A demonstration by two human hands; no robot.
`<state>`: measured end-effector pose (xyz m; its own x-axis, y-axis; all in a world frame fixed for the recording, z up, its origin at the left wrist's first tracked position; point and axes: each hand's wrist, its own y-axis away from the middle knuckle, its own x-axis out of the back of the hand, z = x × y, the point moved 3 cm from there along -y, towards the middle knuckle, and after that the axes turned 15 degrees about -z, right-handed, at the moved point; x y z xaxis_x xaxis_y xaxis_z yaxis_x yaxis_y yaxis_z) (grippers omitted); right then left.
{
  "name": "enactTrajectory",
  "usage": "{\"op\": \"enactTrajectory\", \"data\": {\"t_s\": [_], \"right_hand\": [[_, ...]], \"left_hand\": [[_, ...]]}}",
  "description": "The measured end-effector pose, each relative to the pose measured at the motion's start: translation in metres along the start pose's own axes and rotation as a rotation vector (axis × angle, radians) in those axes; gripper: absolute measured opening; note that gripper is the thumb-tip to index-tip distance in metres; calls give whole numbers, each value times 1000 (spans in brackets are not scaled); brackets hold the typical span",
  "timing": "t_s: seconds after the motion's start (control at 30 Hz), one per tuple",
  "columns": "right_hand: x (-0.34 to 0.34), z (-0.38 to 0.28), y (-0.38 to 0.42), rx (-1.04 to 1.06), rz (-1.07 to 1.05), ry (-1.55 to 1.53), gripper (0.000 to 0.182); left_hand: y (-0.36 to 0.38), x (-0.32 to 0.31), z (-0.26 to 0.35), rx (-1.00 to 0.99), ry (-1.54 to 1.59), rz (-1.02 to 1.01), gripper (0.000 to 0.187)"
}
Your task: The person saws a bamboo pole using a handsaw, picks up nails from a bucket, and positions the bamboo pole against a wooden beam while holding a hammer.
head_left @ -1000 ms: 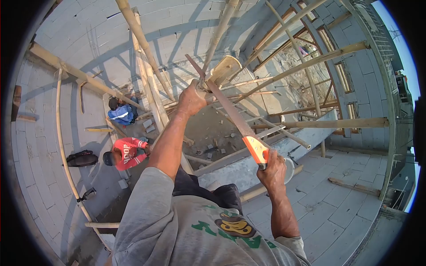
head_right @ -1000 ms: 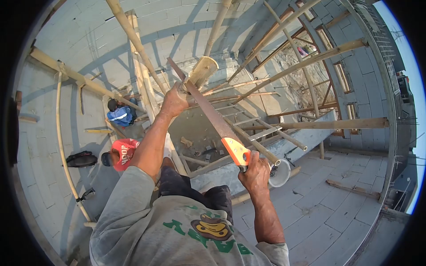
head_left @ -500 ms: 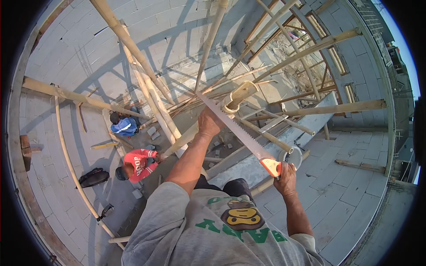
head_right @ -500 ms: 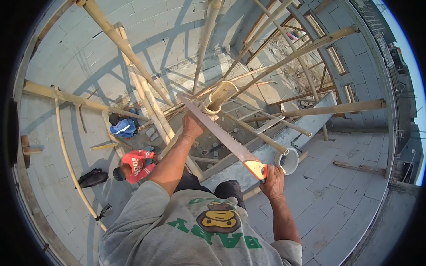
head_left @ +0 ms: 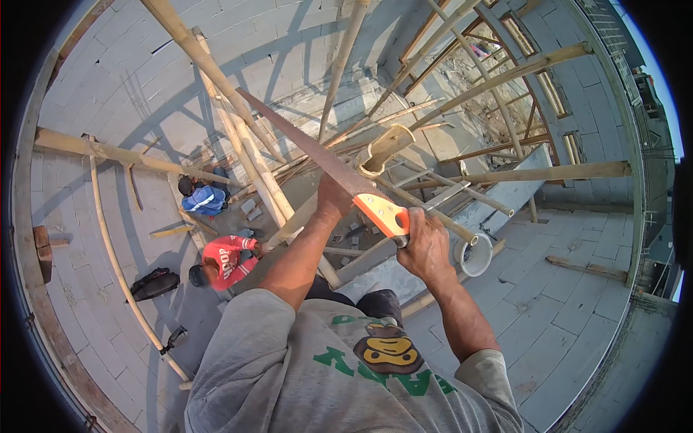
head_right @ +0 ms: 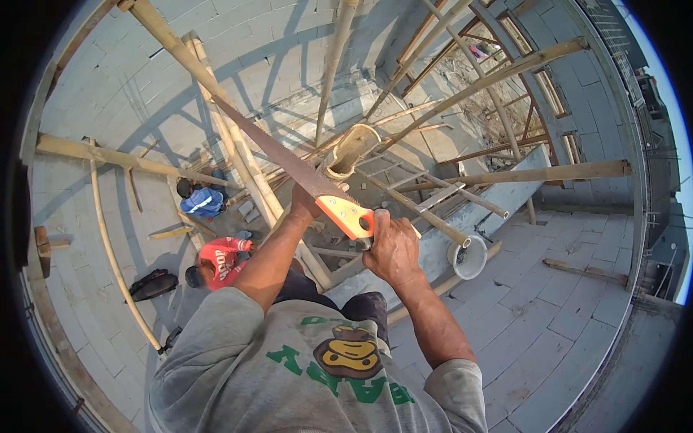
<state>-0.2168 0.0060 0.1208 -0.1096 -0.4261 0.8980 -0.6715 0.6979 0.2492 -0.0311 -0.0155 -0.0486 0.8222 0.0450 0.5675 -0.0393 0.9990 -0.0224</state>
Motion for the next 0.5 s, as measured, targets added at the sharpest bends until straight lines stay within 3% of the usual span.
{"op": "enactTrajectory", "data": {"t_s": [0.1,0.13,0.2,0.3,0.4,0.5], "right_hand": [[11,-14,-36,-38,9,131,37],[15,-16,-42,-54,-32,149,36],[22,-17,-51,-80,-106,193,32],[17,-18,-54,-116,-140,214,30],[13,-13,-47,-55,-169,275,29],[2,-5,-45,-5,-72,157,30]], "left_hand": [[-2,13,38,-19,-126,-3,14],[-3,2,29,6,172,76,14],[-9,-8,18,33,377,95,16],[-9,-4,7,58,64,-40,21],[-11,-10,-2,122,-205,-40,24],[-14,-5,4,150,-451,-68,24]]}}
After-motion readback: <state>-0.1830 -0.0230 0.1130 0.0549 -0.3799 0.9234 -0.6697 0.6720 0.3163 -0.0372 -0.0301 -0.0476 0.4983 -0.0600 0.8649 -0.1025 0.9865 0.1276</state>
